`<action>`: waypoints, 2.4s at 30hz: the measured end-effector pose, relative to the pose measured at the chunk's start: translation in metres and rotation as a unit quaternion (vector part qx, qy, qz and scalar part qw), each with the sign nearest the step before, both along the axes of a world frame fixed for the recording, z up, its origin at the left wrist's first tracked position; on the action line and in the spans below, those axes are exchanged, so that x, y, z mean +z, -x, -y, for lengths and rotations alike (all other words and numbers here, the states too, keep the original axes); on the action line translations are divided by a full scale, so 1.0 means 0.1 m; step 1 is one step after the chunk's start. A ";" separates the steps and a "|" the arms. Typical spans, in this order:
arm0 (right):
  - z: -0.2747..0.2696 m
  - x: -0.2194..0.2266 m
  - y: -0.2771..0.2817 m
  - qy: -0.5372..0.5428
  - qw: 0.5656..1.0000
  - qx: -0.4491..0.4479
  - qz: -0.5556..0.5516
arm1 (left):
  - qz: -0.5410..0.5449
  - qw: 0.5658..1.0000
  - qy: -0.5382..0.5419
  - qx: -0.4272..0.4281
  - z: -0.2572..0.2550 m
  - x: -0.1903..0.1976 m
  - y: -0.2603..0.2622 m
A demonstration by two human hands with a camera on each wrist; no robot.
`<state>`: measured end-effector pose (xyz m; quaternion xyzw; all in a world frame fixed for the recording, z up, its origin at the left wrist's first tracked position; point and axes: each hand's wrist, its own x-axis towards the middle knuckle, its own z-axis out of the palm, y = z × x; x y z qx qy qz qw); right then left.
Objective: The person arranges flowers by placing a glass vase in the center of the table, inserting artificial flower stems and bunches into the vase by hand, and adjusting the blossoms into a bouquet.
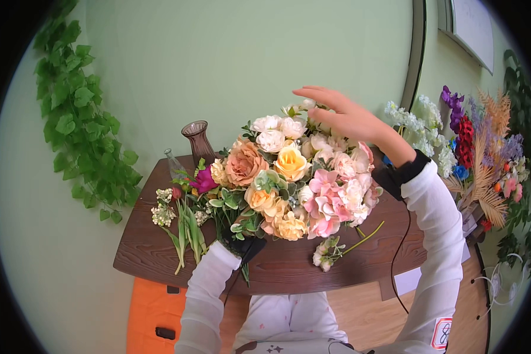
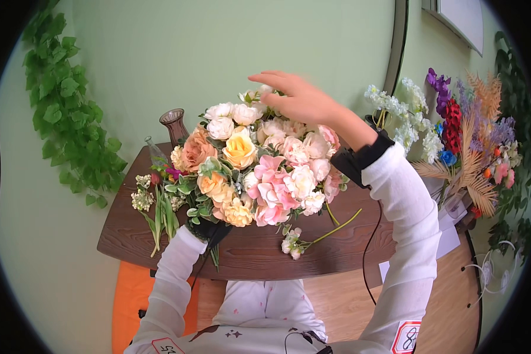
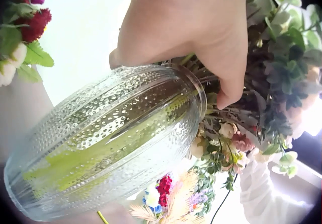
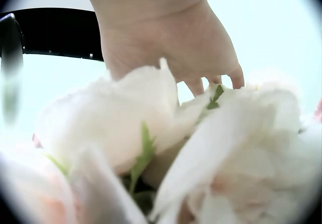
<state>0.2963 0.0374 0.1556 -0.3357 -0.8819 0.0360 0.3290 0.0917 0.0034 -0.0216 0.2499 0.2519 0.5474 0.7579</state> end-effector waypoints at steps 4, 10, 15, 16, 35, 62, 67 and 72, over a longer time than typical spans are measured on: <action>-0.08 0.00 0.10 0.055 0.995 -0.020 0.085 | 0.004 1.000 0.009 0.004 0.12 -0.06 -0.03; -0.09 -0.09 0.15 0.028 0.993 -0.038 0.111 | 0.020 1.000 0.023 0.007 0.14 -0.02 -0.29; -0.09 -0.20 0.12 0.013 0.995 -0.023 0.094 | 0.033 0.999 0.030 0.000 0.14 0.02 -0.28; -0.11 -0.22 0.10 0.012 0.995 -0.021 0.100 | 0.035 0.999 0.034 0.000 0.15 0.02 -0.30; -0.27 -0.25 -0.26 0.031 0.996 0.046 -0.066 | 0.184 0.962 -0.112 -0.166 -0.21 -0.51 0.09; 0.19 -0.29 -0.30 0.228 0.966 0.008 -0.118 | 0.061 0.954 -0.290 -0.050 0.04 0.15 0.08; 0.08 -0.47 -0.36 0.280 0.947 0.001 -0.155 | 0.042 0.954 -0.291 -0.049 0.13 0.09 0.21; 0.09 -0.55 -0.31 0.200 0.969 -0.054 -0.131 | 0.023 0.954 -0.296 -0.052 0.12 0.12 0.23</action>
